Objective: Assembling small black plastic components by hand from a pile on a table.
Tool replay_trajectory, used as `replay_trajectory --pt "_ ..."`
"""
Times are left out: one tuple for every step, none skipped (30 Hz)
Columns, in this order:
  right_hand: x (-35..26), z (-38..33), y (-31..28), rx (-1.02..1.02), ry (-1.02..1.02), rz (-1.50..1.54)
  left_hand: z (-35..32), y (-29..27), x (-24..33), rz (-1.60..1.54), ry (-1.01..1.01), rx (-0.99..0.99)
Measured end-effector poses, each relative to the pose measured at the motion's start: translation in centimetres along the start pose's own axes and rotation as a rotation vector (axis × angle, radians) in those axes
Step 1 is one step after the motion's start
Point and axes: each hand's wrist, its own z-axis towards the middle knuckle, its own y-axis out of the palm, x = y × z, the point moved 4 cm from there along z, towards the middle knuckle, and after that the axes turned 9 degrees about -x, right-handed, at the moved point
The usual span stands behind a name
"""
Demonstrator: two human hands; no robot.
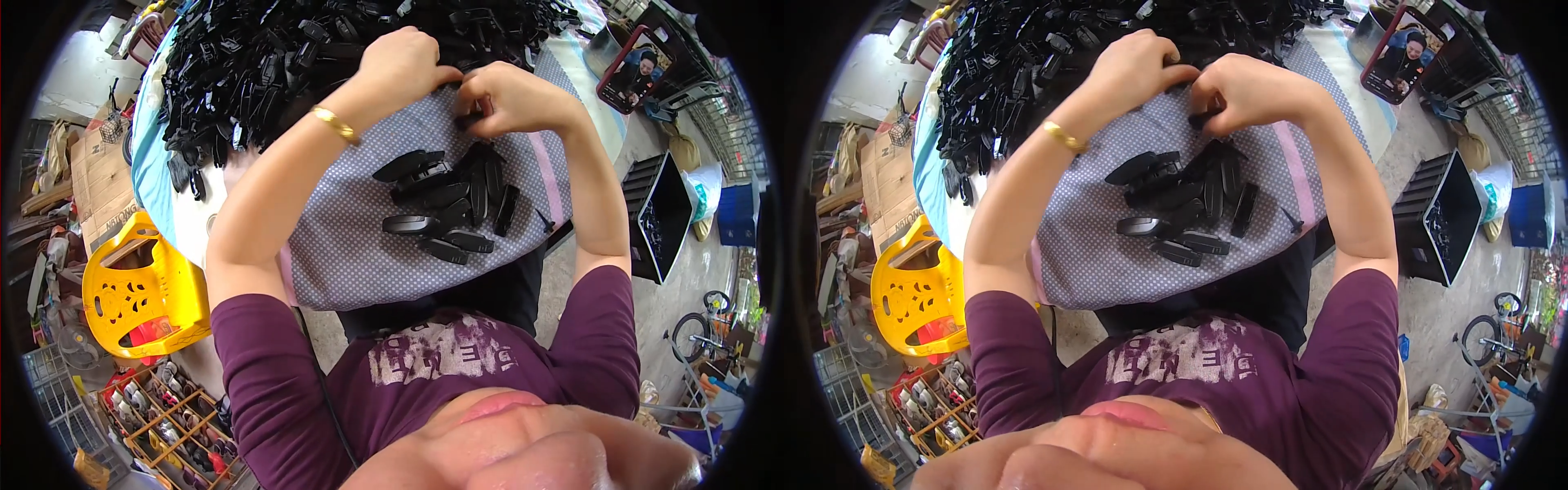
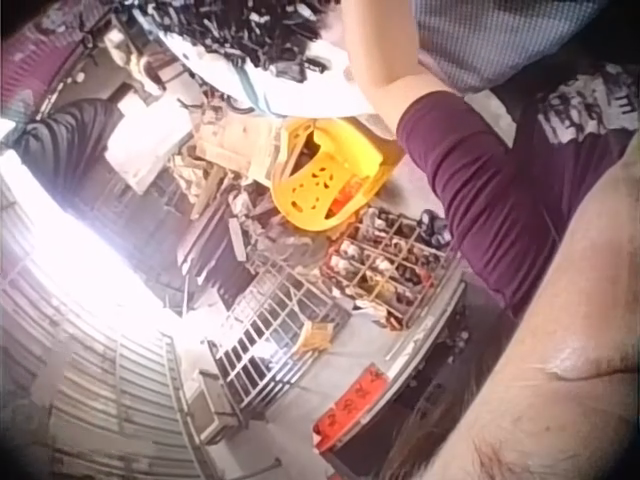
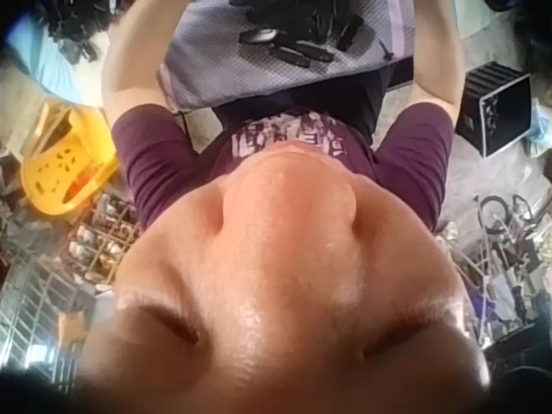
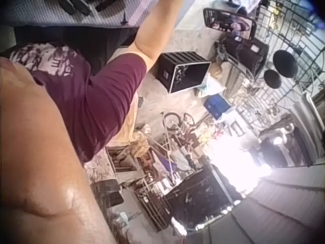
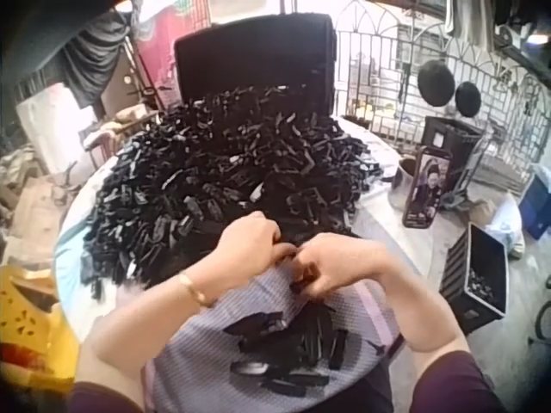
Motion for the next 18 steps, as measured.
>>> replay_trajectory --pt "0.2 -0.5 -0.5 -0.001 0.005 -0.001 0.2 0.5 0.6 0.136 -0.007 0.043" --pt "0.2 -1.1 -1.4 0.034 -0.014 0.175 0.2 0.8 0.9 0.272 -0.015 0.086" --pt "0.4 -1.4 -2.0 0.07 -0.035 0.35 0.0 0.9 0.9 0.27 -0.014 0.087" --pt "0.7 -1.4 -2.7 0.183 -0.12 0.402 -0.3 1.0 1.0 0.251 0.03 0.102" --pt "0.8 -1.7 -3.4 0.302 -0.1 0.553 -0.8 1.0 1.2 0.232 0.072 0.118" --pt "1.1 -1.8 -3.6 0.447 -0.148 0.615 -1.6 0.9 1.3 0.202 0.092 0.185" --pt "1.2 -1.5 -3.9 0.59 -0.202 0.675 -2.2 0.6 1.1 0.204 0.09 0.183" --pt "-0.3 -0.8 -3.2 0.681 -0.146 1.119 -2.9 0.2 0.7 0.136 0.119 0.231" --pt "-0.2 0.2 -2.6 0.679 -0.148 1.124 -3.6 -0.2 0.5 0.068 0.148 0.28" --pt "0.4 0.7 -1.9 0.746 -0.197 1.052 -3.9 -0.5 0.4 -0.053 0.088 0.238" --pt "0.9 0.9 -1.4 0.81 -0.248 0.978 -4.1 -0.7 0.4 -0.053 0.092 0.236" --pt "0.8 0.5 -1.4 0.813 -0.257 0.663 -4.3 -0.9 0.0 -0.279 0.083 0.247" --pt "0.4 0.9 -0.8 0.78 -0.223 0.593 -4.7 -1.2 -0.7 -0.502 0.066 0.258" --pt "-0.1 1.2 -0.3 0.771 -0.18 0.581 -4.6 -1.0 -1.9 -0.65 0.048 0.268" --pt "-0.6 1.4 0.0 0.763 -0.135 0.569 -4.5 -1.3 -2.6 -0.738 0.132 0.335" --pt "-0.5 1.5 0.4 0.745 -0.087 0.531 -4.7 -1.6 -2.8 -0.824 0.12 0.31" --pt "-0.7 1.5 0.4 0.744 -0.087 0.529 -4.7 -1.9 -2.8 -0.909 0.107 0.285" --pt "-0.9 1.3 0.5 0.738 -0.078 0.555 -4.6 -1.4 -3.2 -1.116 0.146 0.286"
